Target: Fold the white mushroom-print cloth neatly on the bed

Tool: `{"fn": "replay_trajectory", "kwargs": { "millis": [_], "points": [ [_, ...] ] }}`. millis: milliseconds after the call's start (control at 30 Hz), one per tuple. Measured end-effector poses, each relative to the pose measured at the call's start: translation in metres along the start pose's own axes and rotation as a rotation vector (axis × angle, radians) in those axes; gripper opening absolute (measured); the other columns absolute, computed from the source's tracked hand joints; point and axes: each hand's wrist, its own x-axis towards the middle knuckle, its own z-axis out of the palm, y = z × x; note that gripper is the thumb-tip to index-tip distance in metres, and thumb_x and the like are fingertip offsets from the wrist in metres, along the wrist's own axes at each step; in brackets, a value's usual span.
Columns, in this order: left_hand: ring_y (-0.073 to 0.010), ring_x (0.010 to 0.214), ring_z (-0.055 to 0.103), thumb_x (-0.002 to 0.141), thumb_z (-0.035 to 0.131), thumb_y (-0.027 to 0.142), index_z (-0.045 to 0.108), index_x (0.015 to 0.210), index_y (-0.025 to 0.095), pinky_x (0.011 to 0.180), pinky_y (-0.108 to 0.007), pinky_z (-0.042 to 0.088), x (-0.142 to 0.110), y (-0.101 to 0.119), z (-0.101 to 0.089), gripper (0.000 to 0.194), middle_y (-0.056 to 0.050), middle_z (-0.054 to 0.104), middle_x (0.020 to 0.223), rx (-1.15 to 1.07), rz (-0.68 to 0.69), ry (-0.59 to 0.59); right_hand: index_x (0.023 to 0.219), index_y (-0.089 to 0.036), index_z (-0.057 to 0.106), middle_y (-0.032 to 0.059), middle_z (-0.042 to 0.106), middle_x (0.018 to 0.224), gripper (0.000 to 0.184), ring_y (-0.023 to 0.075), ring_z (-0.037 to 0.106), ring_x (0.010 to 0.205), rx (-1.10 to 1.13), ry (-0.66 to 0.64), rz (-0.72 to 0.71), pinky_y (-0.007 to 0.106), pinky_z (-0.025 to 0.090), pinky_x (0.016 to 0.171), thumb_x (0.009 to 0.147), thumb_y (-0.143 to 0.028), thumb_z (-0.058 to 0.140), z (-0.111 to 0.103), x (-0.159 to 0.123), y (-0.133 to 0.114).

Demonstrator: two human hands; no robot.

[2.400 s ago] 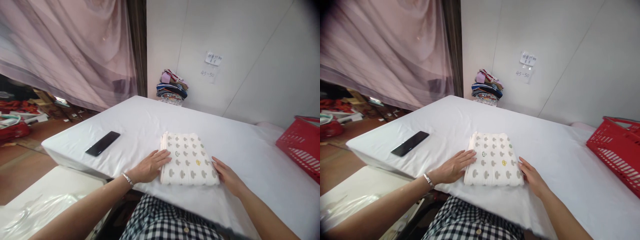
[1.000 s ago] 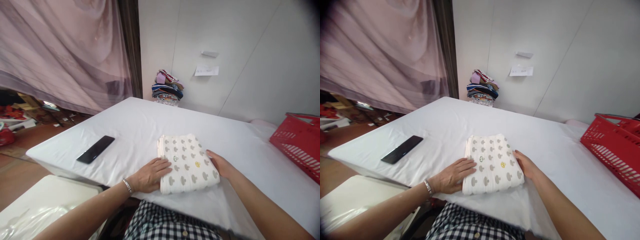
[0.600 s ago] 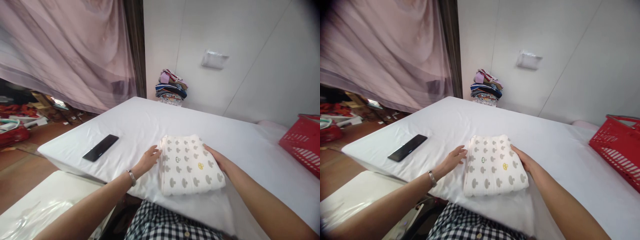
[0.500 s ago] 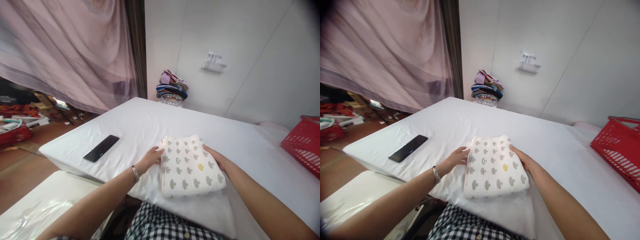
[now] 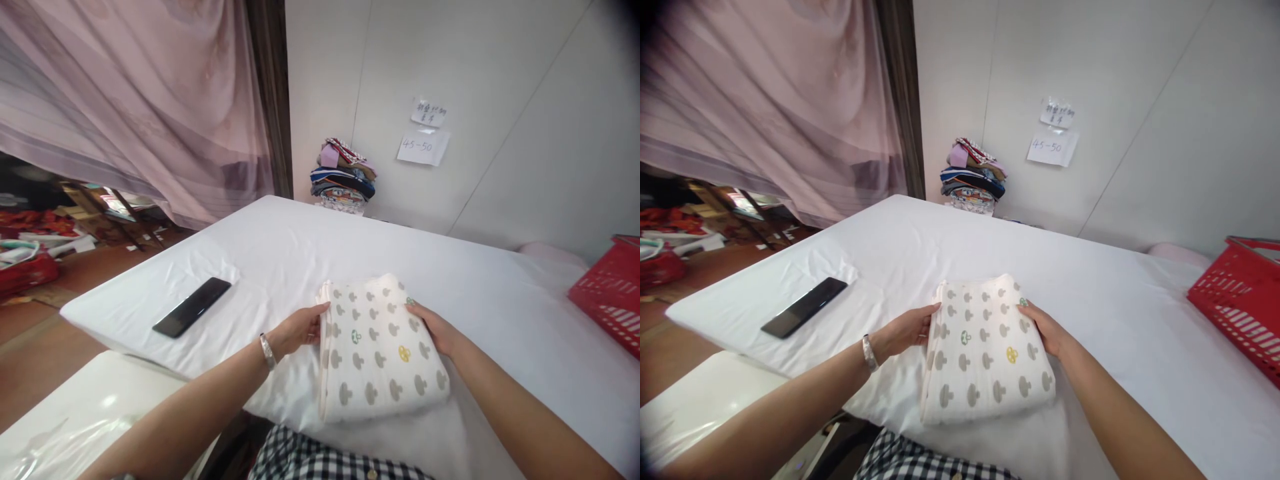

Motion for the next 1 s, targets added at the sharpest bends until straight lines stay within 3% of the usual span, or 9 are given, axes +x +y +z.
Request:
{"fn": "replay_trajectory", "kwargs": {
  "millis": [167, 367, 467, 567, 667, 800, 1000],
  "points": [
    [-0.0238, 0.091, 0.061, 0.068, 0.066, 0.052, 0.059, 0.099, 0.016, 0.074, -0.033, 0.048, -0.002, 0.002, 0.012, 0.048, -0.009, 0.065, 0.100, 0.135, 0.136, 0.129, 0.125, -0.028, 0.045, 0.0068, 0.066, 0.113, 0.053, 0.0263, 0.065, 0.097, -0.028, -0.066, -0.064, 0.043, 0.051, 0.085, 0.075, -0.028, 0.063, -0.004, -0.009, 0.004],
    [-0.0244, 0.090, 0.063, 0.068, 0.068, 0.041, 0.052, 0.103, 0.015, 0.072, -0.034, 0.051, 0.012, 0.011, 0.025, 0.046, -0.012, 0.064, 0.106, 0.077, 0.230, 0.166, 0.127, -0.027, 0.043, 0.0065, 0.068, 0.107, 0.060, 0.0267, 0.067, 0.089, -0.033, 0.037, -0.154, 0.042, 0.053, 0.079, 0.071, -0.024, 0.066, 0.002, -0.007, -0.001],
    [-0.0225, 0.084, 0.063, 0.070, 0.066, 0.034, 0.053, 0.102, 0.014, 0.070, -0.033, 0.051, 0.029, 0.035, 0.026, 0.040, -0.011, 0.065, 0.100, 0.133, 0.354, 0.248, 0.125, -0.027, 0.046, 0.0052, 0.069, 0.107, 0.056, 0.0274, 0.067, 0.091, 0.041, 0.136, -0.219, 0.043, 0.053, 0.081, 0.072, -0.024, 0.064, 0.005, -0.005, 0.001],
    [-0.0216, 0.082, 0.063, 0.070, 0.064, 0.031, 0.056, 0.102, 0.014, 0.070, -0.032, 0.051, 0.052, 0.072, 0.024, 0.038, -0.009, 0.066, 0.096, 0.260, 0.414, 0.267, 0.117, -0.022, 0.054, 0.0071, 0.069, 0.106, 0.044, 0.0284, 0.064, 0.099, 0.143, 0.201, -0.164, 0.042, 0.051, 0.087, 0.073, -0.026, 0.061, 0.011, -0.005, 0.011],
    [-0.0224, 0.079, 0.064, 0.067, 0.066, 0.028, 0.061, 0.099, 0.014, 0.068, -0.031, 0.051, 0.081, 0.096, 0.023, 0.035, -0.008, 0.068, 0.093, 0.385, 0.352, 0.143, 0.109, -0.019, 0.058, 0.0085, 0.069, 0.106, 0.034, 0.0280, 0.061, 0.104, 0.190, 0.203, -0.049, 0.041, 0.049, 0.091, 0.076, -0.028, 0.059, 0.017, -0.006, 0.020],
    [-0.0261, 0.077, 0.065, 0.064, 0.068, 0.030, 0.063, 0.094, 0.012, 0.063, -0.033, 0.050, 0.110, 0.095, 0.022, 0.035, -0.011, 0.069, 0.085, 0.470, 0.186, 0.168, 0.107, -0.021, 0.059, 0.0072, 0.068, 0.109, 0.029, 0.0254, 0.060, 0.107, 0.179, 0.168, -0.071, 0.038, 0.048, 0.092, 0.081, -0.033, 0.054, 0.010, -0.003, 0.018],
    [-0.0274, 0.093, 0.063, 0.062, 0.070, 0.045, 0.057, 0.112, 0.014, 0.073, -0.032, 0.049, 0.104, 0.081, 0.008, 0.061, -0.015, 0.064, 0.111, 0.463, 0.204, 0.215, 0.095, -0.023, 0.062, 0.0030, 0.071, 0.088, 0.021, 0.0200, 0.066, 0.084, 0.178, 0.249, -0.127, 0.032, 0.053, 0.080, 0.085, -0.038, 0.052, -0.023, 0.019, -0.001]
  ]
}}
